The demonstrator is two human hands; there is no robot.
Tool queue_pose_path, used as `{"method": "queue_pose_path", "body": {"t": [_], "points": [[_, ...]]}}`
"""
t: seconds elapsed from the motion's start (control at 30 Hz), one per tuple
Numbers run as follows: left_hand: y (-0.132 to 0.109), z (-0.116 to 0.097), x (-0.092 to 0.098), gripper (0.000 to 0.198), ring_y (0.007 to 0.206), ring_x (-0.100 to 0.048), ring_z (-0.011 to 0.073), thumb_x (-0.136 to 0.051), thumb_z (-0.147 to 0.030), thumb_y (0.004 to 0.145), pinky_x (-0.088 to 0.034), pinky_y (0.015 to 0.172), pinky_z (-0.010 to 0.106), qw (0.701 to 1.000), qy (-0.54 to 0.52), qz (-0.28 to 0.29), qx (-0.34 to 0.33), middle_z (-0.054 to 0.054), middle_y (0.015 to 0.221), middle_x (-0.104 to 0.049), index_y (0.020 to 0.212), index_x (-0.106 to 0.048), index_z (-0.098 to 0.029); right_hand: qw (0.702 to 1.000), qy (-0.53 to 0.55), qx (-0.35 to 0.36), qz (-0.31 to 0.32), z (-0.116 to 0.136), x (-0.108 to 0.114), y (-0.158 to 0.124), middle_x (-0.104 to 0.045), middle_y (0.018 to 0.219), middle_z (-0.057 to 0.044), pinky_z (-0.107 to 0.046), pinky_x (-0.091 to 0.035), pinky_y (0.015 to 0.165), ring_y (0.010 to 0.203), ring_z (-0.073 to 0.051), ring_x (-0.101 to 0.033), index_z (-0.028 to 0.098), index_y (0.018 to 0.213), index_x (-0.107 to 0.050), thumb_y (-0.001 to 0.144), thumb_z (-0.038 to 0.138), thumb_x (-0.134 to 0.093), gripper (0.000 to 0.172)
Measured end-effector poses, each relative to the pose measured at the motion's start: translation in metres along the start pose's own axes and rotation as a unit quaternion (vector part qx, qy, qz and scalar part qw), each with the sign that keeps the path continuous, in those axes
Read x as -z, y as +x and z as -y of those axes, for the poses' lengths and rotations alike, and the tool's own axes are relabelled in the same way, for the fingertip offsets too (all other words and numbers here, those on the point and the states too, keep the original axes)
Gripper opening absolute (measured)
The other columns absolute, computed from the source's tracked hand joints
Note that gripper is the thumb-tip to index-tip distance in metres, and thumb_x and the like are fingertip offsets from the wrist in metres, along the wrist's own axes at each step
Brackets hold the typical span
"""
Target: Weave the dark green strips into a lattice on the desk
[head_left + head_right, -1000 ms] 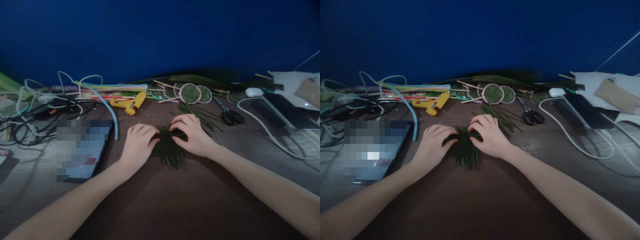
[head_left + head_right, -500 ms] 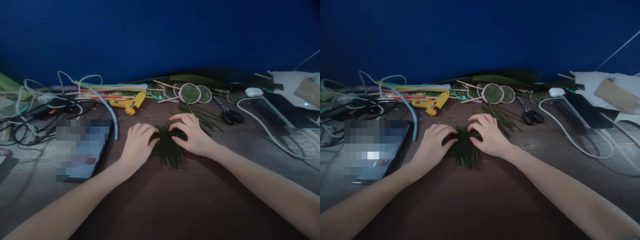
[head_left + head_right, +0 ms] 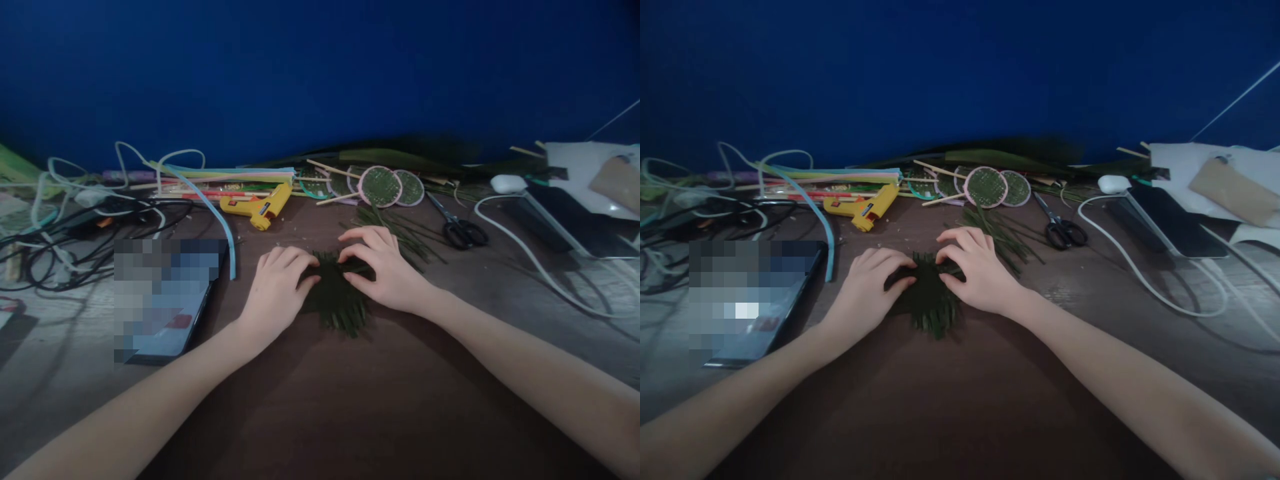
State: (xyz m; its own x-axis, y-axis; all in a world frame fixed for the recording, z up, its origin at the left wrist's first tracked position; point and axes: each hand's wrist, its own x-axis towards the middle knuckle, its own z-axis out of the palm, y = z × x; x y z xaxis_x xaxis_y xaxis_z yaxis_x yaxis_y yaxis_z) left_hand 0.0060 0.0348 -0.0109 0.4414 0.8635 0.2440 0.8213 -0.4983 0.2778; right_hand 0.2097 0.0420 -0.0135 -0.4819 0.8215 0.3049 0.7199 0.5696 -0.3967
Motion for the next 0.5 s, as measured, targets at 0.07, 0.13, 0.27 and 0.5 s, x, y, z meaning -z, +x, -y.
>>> {"method": "queue_pose_path", "body": {"t": [0.07, 0.13, 0.27, 0.5], "points": [[-0.0001, -0.0002, -0.0005, 0.01, 0.092, -0.05, 0.0214, -0.055, -0.022, 0.083, -0.038, 0.081, 0.037, 1.0, -0.002, 0.001, 0.0, 0.003, 0.095, -0.061, 0.092, -0.057, -0.019, 1.0, -0.001, 0.0, 0.001, 0.0002, 0.0001, 0.0, -0.051, 0.119, -0.007, -0.045, -0.034, 0.09, 0.114, -0.027, -0.039, 0.023, 0.087, -0.055, 0.078, 0.024, -0.054, 0.009], [-0.0005, -0.0003, -0.0005, 0.009, 0.092, -0.05, 0.0214, -0.055, -0.022, 0.083, -0.038, 0.081, 0.038, 1.0, -0.004, 0.003, 0.001, 0.002, 0.095, -0.061, 0.092, -0.056, -0.019, 1.0, -0.001, -0.001, 0.001, 0.0005, 0.0001, 0.0, -0.051, 0.119, -0.008, -0.045, -0.034, 0.089, 0.114, -0.027, -0.039, 0.023, 0.087, -0.054, 0.078, 0.024, -0.054, 0.009], [-0.0011, -0.0008, 0.0004, 0.011, 0.093, -0.05, 0.0219, -0.056, -0.021, 0.082, -0.039, 0.082, 0.038, 1.0, -0.008, 0.0, 0.017, 0.004, 0.098, -0.059, 0.092, -0.055, -0.018, 1.0, 0.005, -0.001, -0.002, 0.0001, -0.0006, -0.0001, -0.051, 0.119, -0.008, -0.044, -0.034, 0.091, 0.115, -0.026, -0.039, 0.023, 0.095, -0.053, 0.078, 0.024, -0.054, 0.017], [-0.001, -0.0018, -0.0003, 0.014, 0.094, -0.049, 0.0229, -0.056, -0.022, 0.082, -0.039, 0.083, 0.04, 1.0, 0.001, -0.001, 0.031, 0.004, 0.101, -0.058, 0.095, -0.054, -0.018, 1.0, -0.005, 0.012, 0.01, -0.0015, -0.0022, -0.0001, -0.049, 0.125, -0.007, -0.046, -0.033, 0.092, 0.117, -0.027, -0.037, 0.024, 0.099, -0.055, 0.078, 0.022, -0.052, 0.021]]}}
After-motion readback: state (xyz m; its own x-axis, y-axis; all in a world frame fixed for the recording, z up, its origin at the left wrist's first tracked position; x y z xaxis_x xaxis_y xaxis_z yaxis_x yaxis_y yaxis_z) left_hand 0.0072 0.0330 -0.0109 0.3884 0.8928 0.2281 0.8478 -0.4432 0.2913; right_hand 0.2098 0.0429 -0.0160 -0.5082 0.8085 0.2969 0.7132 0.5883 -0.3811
